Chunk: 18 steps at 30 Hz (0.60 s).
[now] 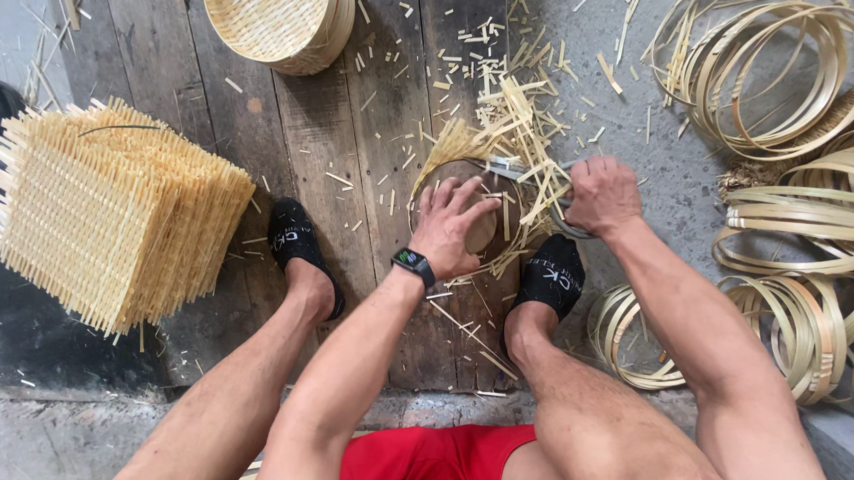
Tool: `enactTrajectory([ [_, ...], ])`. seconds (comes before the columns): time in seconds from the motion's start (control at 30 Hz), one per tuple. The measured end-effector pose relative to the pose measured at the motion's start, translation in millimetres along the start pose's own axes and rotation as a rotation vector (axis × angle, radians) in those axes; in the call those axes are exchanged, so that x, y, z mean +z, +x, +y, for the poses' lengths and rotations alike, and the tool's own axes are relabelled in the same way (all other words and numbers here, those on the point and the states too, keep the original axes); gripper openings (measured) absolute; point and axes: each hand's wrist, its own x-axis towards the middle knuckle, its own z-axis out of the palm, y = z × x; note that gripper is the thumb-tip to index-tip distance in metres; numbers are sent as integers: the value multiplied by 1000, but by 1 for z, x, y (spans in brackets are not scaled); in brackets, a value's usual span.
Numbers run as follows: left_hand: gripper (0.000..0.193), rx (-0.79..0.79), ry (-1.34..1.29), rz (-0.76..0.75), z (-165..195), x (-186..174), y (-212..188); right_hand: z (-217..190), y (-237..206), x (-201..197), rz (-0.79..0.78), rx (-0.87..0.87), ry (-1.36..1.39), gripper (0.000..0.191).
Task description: The person sits on the workshop floor and trims the overhanging edges of a square woven bamboo panel with scissors, working the panel over a round wooden form. They rotate the panel, press it against the form, cut off excess strips, and set trimmed panels onto a stack of finished panels.
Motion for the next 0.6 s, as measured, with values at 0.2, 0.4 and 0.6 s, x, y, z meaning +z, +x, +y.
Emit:
enactTrajectory([
  [0.2,104,-358,-261,357,26,36,-11,10,-6,-1,55,-32,31,26],
  [0.4,103,-235,-157,268,6,35,-8,2,-1,10,80,-14,-24,25],
  [0.6,102,-205,-126,173,3,23,-7,14,-7,5,50,-16,37,33],
])
